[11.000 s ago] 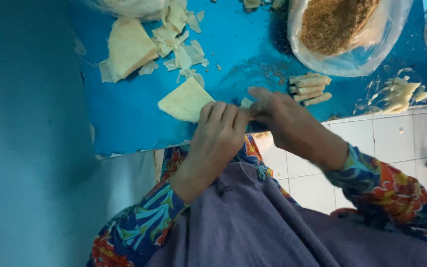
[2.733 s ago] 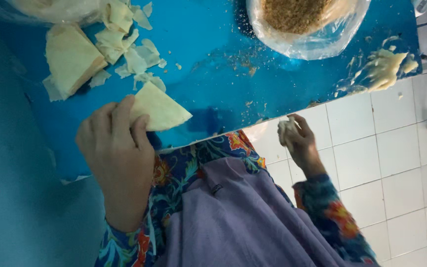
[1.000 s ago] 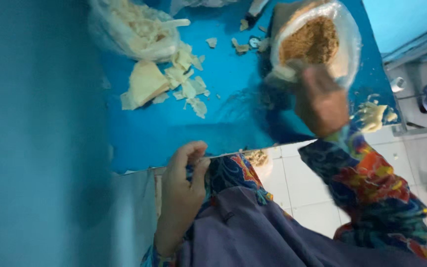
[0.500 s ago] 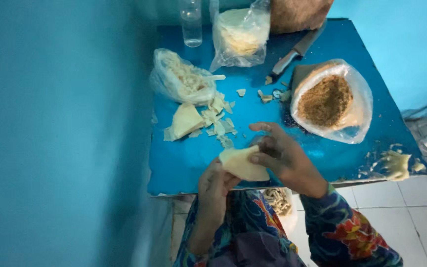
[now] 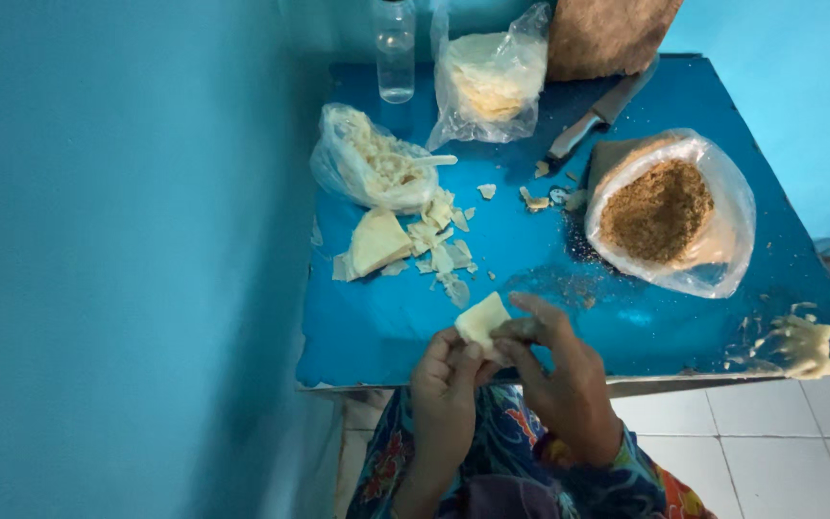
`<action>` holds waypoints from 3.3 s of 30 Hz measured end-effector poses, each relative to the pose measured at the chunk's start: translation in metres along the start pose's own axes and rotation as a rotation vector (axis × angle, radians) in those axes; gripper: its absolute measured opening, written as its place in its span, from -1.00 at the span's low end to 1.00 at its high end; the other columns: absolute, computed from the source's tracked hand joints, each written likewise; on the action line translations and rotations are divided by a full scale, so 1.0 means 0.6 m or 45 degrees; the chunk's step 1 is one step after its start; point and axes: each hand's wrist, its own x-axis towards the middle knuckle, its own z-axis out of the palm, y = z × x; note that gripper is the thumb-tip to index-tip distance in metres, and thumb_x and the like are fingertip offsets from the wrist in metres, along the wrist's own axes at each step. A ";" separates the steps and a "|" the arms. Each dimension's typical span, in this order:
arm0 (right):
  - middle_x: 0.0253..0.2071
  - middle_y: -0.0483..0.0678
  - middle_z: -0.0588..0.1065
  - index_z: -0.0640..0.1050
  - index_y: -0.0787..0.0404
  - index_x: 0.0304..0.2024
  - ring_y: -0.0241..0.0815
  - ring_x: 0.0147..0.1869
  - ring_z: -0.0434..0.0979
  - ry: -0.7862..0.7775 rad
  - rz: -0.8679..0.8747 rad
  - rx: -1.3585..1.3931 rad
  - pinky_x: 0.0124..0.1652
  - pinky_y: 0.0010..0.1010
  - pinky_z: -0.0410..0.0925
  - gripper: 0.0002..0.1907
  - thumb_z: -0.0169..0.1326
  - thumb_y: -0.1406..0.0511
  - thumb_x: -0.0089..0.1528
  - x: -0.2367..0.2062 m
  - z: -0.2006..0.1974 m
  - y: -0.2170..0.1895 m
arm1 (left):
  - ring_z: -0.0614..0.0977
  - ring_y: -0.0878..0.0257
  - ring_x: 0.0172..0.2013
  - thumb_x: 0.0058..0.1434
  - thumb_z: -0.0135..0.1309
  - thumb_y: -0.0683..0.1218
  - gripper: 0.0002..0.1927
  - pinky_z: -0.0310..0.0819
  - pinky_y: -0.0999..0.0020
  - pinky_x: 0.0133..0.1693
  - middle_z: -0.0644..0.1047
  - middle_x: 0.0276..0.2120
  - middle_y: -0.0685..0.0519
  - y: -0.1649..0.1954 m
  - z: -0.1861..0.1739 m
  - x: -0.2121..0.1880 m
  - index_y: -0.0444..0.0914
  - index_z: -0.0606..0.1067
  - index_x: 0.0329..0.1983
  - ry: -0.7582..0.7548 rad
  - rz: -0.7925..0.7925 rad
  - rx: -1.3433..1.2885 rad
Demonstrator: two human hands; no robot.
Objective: The person takes pieces of dough from a blue work table, pinches and flattens them by hand, rolls some pieces into short cylinders, and dips pieces into a bag of brown powder before continuing to shape the dough pieces on the table.
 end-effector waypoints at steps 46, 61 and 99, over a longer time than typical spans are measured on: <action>-0.23 -0.03 0.57 0.39 0.23 0.30 -0.26 -0.13 0.62 -0.167 0.767 0.840 -0.16 -0.46 0.49 -0.42 0.14 0.51 0.21 0.022 -0.031 0.028 | 0.73 0.22 -0.20 0.36 0.11 -0.12 -0.57 0.60 0.36 -0.34 0.66 -0.16 -0.15 0.054 -0.011 0.007 -0.36 0.36 0.24 -0.121 0.061 0.774; -0.08 0.01 0.56 0.32 0.29 0.31 -0.16 -0.03 0.60 0.246 0.330 0.881 0.03 -0.35 0.49 -0.47 0.08 0.49 0.29 0.024 -0.130 0.070 | 0.61 -0.04 -0.22 0.36 0.07 -0.05 -0.52 0.49 0.08 -0.29 0.53 -0.21 -0.18 0.097 -0.034 0.018 -0.29 0.29 0.28 0.425 0.351 1.578; 0.01 0.04 0.32 0.61 0.00 0.26 0.13 0.14 0.21 0.257 0.304 -1.435 0.14 0.01 0.17 -0.25 -0.02 0.67 0.11 -0.162 -0.303 0.215 | 0.46 0.18 0.18 0.20 0.29 -0.01 -0.71 0.10 -0.29 0.32 0.52 -0.02 0.12 0.024 -0.038 0.014 -0.12 0.56 -0.04 -0.769 0.984 1.831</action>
